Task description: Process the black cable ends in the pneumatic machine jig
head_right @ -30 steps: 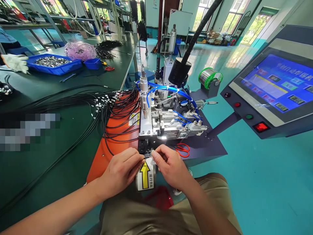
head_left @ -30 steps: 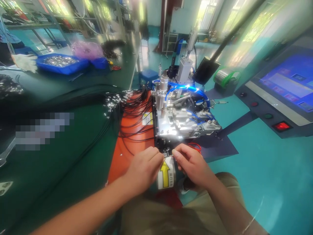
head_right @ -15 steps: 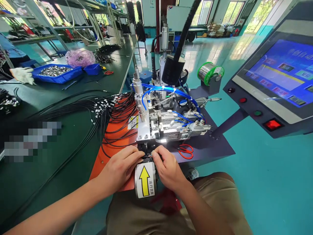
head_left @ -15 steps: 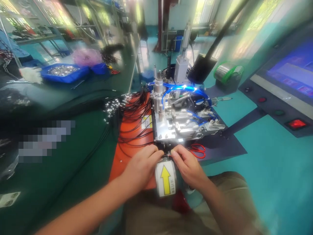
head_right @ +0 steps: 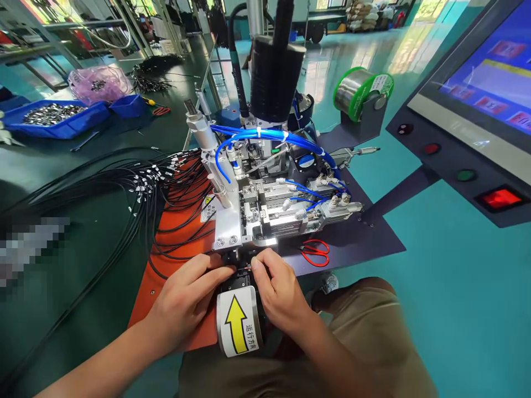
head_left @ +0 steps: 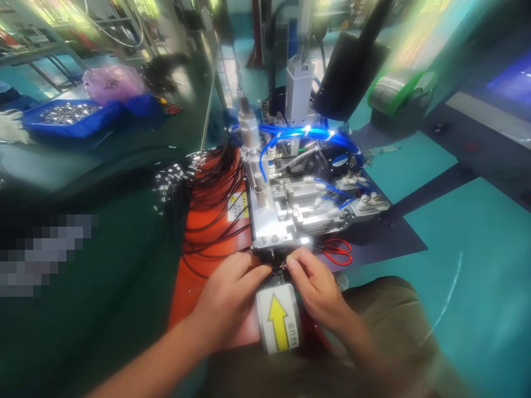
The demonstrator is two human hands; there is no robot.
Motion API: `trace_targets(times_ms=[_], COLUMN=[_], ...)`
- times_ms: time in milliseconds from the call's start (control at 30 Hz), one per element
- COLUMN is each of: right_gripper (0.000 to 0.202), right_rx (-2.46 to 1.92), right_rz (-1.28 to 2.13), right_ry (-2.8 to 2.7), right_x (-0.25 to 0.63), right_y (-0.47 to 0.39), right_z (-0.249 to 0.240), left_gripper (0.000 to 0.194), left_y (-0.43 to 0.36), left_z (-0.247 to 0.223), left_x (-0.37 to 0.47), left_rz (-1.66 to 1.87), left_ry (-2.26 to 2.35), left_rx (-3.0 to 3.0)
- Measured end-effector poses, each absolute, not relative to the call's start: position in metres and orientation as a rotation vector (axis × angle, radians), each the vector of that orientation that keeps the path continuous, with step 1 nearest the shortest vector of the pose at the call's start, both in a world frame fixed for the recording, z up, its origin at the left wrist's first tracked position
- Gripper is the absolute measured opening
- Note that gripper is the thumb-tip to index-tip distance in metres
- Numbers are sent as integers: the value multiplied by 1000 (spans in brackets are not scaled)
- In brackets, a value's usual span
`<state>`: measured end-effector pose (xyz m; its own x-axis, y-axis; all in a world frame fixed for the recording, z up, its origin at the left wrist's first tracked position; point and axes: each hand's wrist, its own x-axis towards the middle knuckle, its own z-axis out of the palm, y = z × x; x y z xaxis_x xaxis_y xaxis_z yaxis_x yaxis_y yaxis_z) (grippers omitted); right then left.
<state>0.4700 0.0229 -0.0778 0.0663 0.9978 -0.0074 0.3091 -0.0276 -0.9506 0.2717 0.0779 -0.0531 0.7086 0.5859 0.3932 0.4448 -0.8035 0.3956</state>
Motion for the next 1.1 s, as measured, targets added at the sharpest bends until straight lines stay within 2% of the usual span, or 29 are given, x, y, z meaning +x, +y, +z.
trace_targets(times_ms=[1100], right_gripper=[26], right_rx=[-1485], right_rz=[975], right_ry=[-1343], right_x=[465], right_y=[21], right_z=[-89], left_gripper=[28], left_y=[78], left_z=[-57], left_x=[272], left_rz=[711], left_ry=[883], left_rx=[2652])
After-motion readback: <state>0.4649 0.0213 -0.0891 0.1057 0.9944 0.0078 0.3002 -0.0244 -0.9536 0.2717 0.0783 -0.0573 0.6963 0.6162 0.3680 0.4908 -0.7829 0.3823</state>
